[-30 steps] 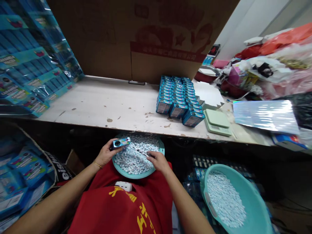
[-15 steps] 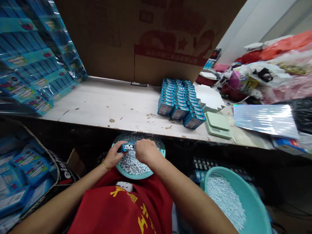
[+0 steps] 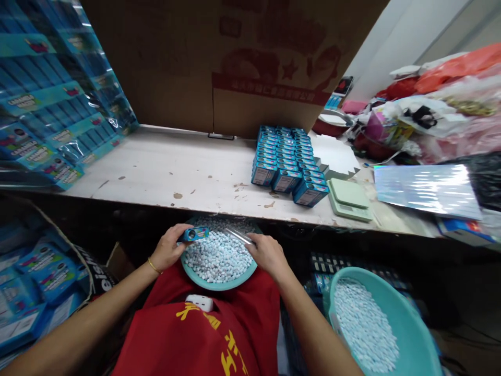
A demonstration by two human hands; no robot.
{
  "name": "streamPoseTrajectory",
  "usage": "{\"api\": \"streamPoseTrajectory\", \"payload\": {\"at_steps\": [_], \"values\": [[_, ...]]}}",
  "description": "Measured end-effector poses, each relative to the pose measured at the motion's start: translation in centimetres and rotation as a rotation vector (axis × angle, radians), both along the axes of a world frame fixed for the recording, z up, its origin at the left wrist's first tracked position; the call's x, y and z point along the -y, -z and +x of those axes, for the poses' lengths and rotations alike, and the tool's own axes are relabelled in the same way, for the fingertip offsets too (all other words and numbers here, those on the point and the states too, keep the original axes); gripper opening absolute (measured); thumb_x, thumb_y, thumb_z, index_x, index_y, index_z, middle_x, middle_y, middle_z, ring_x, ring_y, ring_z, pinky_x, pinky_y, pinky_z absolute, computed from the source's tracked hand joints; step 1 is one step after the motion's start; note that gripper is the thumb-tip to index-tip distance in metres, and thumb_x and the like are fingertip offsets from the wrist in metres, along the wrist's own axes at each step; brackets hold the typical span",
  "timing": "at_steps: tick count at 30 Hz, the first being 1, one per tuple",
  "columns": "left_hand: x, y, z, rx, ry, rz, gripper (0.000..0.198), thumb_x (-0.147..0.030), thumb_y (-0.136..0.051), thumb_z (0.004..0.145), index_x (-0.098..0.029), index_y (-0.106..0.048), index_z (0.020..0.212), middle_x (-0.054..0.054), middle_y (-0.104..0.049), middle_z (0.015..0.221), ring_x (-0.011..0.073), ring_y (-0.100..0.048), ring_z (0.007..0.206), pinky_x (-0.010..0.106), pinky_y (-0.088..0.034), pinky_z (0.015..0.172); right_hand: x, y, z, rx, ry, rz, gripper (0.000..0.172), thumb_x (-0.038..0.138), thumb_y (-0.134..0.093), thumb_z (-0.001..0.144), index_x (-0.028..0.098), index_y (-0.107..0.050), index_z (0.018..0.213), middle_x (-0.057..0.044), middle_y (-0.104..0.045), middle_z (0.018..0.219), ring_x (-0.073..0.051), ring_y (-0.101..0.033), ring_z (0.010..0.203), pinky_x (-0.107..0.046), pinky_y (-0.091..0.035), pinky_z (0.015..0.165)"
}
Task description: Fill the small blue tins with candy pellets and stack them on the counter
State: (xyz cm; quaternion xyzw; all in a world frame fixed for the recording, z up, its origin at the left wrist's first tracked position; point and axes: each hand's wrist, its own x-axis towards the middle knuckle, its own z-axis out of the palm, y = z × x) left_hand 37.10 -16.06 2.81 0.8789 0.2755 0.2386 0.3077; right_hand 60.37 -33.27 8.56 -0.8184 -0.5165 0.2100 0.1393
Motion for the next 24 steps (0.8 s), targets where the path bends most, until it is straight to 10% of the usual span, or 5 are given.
{"api": "streamPoseTrajectory", "payload": {"at_steps": [9, 15, 19, 24], "values": [[1.0, -4.4, 7.9, 0.244, 0.129, -0.398, 0.037, -0.027, -0.056, 0.070, -0.017, -0.052, 0.105, 0.006, -0.059, 0.103, 0.0210, -0.054, 0.096, 0.034, -0.041, 0.087, -4.2, -3.5, -1.7, 0.110, -0.141, 0.345, 0.057, 0.025, -0.055, 0.071, 0.030, -0.036, 0.125, -0.001, -0.047, 0.122, -0.017, -0.050, 0.101, -0.025, -0.039, 0.080], [0.5, -6.1, 12.2, 0.362, 0.092, -0.509, 0.079, -0.029, -0.067, 0.061, -0.020, -0.028, 0.129, 0.013, -0.036, 0.132, 0.0279, -0.039, 0.116, 0.042, -0.036, 0.093, -7.5, -5.7, 6.0, 0.315, -0.053, 0.230, 0.040, 0.026, -0.050, 0.074, 0.027, -0.046, 0.114, -0.002, -0.056, 0.108, -0.018, -0.052, 0.094, -0.026, -0.038, 0.076], [-1.1, -5.9, 7.6, 0.347, 0.015, -0.607, 0.068, -0.033, -0.060, 0.068, -0.021, -0.029, 0.128, 0.013, -0.041, 0.128, 0.0238, -0.049, 0.108, 0.041, -0.040, 0.090, -10.3, -5.2, 11.0, 0.397, 0.055, 0.148, 0.039, 0.028, -0.051, 0.074, 0.029, -0.048, 0.113, 0.000, -0.055, 0.112, -0.020, -0.052, 0.096, -0.028, -0.039, 0.075], [-5.8, -3.7, -6.4, 0.321, -0.406, -0.292, 0.061, -0.041, -0.058, 0.067, -0.024, -0.037, 0.122, 0.006, -0.050, 0.119, 0.0217, -0.052, 0.104, 0.040, -0.040, 0.092, -9.5, -3.5, 11.7, 0.463, 0.200, 0.345, 0.051, 0.017, -0.043, 0.076, 0.027, -0.037, 0.125, -0.001, -0.043, 0.128, -0.019, -0.050, 0.103, -0.027, -0.040, 0.081]]}}
